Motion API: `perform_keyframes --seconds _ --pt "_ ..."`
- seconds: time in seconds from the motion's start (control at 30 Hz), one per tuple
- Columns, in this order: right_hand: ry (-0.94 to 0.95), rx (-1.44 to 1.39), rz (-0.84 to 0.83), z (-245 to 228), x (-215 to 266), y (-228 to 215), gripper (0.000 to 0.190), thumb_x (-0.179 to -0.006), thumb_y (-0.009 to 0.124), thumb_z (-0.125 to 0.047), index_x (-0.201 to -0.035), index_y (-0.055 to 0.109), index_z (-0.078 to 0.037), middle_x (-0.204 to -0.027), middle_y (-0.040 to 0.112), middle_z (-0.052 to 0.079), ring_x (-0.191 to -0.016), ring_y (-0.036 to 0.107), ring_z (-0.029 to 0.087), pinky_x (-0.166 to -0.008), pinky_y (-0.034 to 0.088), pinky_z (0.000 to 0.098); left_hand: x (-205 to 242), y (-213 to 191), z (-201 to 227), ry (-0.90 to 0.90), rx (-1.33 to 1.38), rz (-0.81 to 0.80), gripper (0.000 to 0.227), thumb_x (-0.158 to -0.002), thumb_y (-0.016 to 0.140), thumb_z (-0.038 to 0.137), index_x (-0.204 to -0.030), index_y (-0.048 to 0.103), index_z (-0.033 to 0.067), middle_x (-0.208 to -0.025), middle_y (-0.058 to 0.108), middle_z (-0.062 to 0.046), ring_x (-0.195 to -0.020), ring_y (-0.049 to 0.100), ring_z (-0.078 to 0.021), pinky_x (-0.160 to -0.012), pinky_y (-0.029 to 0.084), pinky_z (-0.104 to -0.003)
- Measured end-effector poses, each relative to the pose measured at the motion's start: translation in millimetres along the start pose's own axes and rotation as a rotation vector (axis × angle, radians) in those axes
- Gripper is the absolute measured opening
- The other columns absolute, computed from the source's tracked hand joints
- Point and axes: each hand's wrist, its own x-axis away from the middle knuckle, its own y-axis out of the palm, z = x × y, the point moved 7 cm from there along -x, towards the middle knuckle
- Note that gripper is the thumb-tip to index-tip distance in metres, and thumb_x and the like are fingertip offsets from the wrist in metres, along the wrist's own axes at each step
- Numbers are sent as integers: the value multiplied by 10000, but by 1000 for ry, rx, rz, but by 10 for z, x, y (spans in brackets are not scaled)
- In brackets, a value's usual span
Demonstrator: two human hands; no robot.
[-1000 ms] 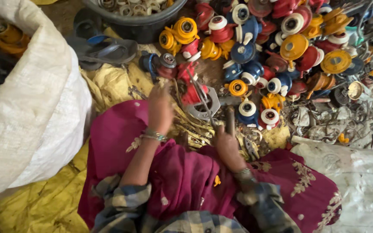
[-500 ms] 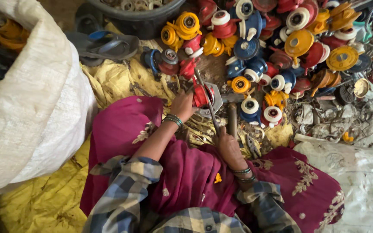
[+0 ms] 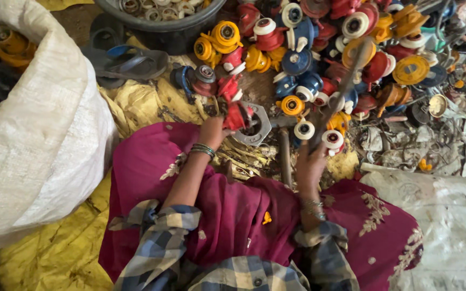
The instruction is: The person sits on the floor and uses a hammer to strike colorful plastic components placed in a metal jig, separating them into pieces. The person handles multiple parts one at a time, striking them repeatedly until they break apart.
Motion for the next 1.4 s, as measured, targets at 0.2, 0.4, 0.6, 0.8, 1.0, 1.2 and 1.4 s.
perform_keyframes --seconds 0.2,0.4,0.6,0.8,1.0,1.2,1.4 --pt "511 -522 187 1123 -202 -71 134 -1020 654 -153 -1098 624 -48 -809 639 20 -599 555 118 -497 450 293 -57 117 -237 -99 -18 -48 451 -679 931 365 -848 725 1 -846 703 -253 -857 692 -435 -783 542 -513" --pt "882 -784 315 2057 -150 -17 182 -1014 595 -139 -1110 619 14 -880 656 76 -666 583 168 -548 462 316 -94 53 -171 -10 -145 -10 365 -670 922 239 -836 720 -15 -858 705 -264 -879 688 -449 -817 543 -515" --pt "382 -46 282 1491 -243 -185 705 -859 727 -149 -1485 414 -68 -1256 508 170 -1020 664 287 -818 625 392 -22 8 -249 -10 -126 -1 321 -741 876 204 -880 698 -24 -857 702 -264 -880 679 -451 -803 534 -528" --pt "104 680 -559 643 281 461 614 -889 727 -463 -1277 577 -12 -1218 649 277 -1044 683 432 -855 572 525 -112 -114 -412 -59 -127 200 273 -807 827 192 -911 674 -9 -842 703 -242 -841 686 -440 -763 544 -531" --pt "121 721 -683 672 200 676 649 -863 745 -487 -1243 585 14 -1075 708 297 -1013 696 468 -869 559 542 -94 -424 -170 -83 26 189 336 -794 858 267 -891 680 -1 -789 688 -245 -807 674 -451 -732 525 -541" --pt "299 388 -669 904 60 656 563 -727 844 -375 -1073 702 47 -960 743 252 -857 739 370 -758 597 465 -47 -381 -14 32 86 101 336 -771 862 256 -867 676 -6 -803 697 -240 -803 678 -439 -725 526 -534" --pt "748 -495 -775 988 131 783 317 -855 726 -165 -1042 650 79 -856 705 184 -654 693 276 -536 574 356 -112 63 -292 70 -200 35 176 -749 825 143 -804 710 22 -819 706 -233 -833 693 -423 -775 553 -511"
